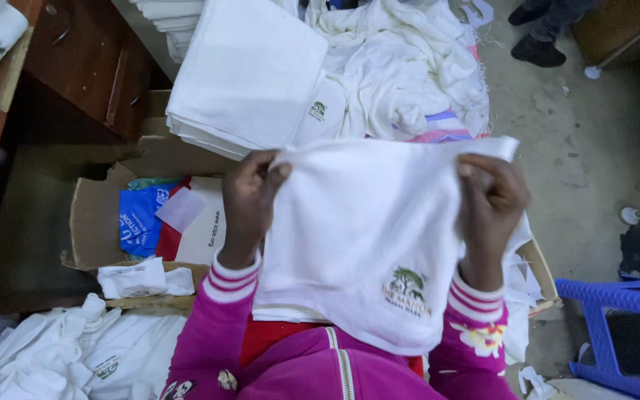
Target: The person sits on the floor and repeatedly picks up white towels from a pile, unfolds them, and folds them into neat rectangles. They place the folded towels onto a growing stack on their lap. The scene is cluttered with cardboard boxes and loose fabric scraps.
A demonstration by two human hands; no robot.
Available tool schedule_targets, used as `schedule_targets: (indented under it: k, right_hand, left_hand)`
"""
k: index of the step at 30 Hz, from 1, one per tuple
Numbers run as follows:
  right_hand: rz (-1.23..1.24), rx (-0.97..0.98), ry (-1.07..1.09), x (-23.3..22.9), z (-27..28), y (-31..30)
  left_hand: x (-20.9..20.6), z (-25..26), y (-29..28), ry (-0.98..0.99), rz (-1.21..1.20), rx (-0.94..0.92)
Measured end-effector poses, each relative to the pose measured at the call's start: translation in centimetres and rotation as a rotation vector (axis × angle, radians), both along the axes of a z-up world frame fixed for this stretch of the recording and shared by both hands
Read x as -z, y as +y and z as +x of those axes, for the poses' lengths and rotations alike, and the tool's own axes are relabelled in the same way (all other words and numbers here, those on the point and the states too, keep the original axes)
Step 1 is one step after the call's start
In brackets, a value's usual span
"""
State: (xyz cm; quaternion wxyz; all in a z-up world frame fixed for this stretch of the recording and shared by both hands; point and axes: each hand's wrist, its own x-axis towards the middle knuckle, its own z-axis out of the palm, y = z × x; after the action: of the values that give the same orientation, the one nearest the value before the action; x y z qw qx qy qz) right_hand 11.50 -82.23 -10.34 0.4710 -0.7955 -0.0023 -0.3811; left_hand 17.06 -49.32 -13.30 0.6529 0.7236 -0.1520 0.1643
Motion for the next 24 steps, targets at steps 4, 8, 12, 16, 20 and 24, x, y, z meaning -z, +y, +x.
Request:
schedule_targets:
  k: [4,8,12,16,20,24]
  right_hand:
    - [0.161,-0.174,0.418,7.3,6.4,-0.6]
    - [0.237,-0.176,0.864,15.1,5.0,-0.6]
    - [0.396,-0.172,1.09,21.3,0.8,-2.8]
    - [0.69,-0.259,1.14,25.5,-4.5,-5.3]
    - [0.719,-0.303,1.236,22.9,-10.2,-4.4]
    - [0.649,-0.268,1.189,22.0,-13.2,-4.6]
  left_hand:
    - [7.7,5.5,-0.2,0.425,-0.289,0.004]
    - [15.7,3.3,1.7,0.679,-0.082,0.089]
    - [18.5,0.3,4.5,0.823,0.096,0.103]
    - [14.6,-4.0,6.6,0.967,0.164,0.199]
    - [16.8,-8.7,7.9,1.071,0.123,0.194]
    - [15.4,-12.1,8.3,1.162,0.019,0.153]
